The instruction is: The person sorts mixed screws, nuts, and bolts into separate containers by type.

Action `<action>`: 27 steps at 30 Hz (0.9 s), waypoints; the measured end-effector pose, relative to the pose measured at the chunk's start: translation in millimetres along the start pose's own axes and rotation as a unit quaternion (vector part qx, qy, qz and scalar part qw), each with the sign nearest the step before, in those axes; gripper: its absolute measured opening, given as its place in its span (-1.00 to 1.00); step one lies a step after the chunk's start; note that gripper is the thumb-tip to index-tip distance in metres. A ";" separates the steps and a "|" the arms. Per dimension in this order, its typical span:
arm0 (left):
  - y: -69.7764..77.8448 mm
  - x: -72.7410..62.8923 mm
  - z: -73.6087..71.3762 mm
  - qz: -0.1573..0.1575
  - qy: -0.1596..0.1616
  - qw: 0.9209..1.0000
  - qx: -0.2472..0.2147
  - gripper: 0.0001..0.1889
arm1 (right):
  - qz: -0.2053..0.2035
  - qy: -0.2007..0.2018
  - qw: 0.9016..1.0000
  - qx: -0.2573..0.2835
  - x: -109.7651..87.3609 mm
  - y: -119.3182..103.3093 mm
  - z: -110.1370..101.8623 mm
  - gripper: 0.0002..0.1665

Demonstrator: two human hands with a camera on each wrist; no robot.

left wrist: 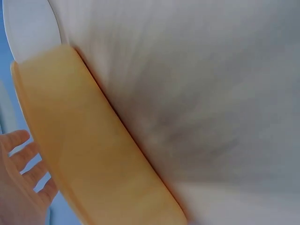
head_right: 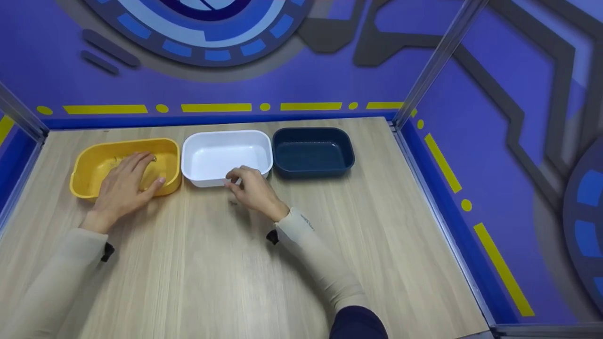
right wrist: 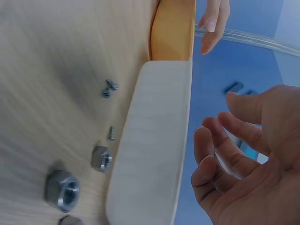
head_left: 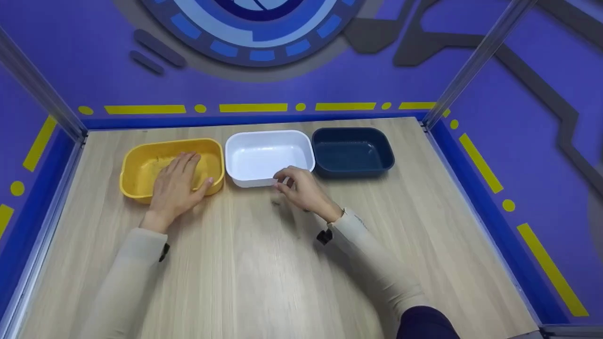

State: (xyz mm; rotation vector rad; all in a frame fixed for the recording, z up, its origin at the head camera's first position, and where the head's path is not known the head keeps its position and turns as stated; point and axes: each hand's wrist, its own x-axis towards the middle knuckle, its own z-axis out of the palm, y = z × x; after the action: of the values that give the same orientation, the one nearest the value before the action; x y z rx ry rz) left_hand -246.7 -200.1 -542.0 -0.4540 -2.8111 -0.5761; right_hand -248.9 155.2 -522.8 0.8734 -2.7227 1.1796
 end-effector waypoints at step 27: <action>41.6 35.8 38.0 0.004 -0.056 0.998 -0.030 -0.08 | 0.088 -0.060 0.994 0.014 -34.1 25.5 27.2 -0.81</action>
State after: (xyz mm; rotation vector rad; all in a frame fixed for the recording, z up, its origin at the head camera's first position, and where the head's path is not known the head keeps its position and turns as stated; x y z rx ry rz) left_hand -271.8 -139.0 -551.5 -0.5252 -2.9017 -0.6549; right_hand -228.7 166.9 -567.6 0.7433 -2.9401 1.2371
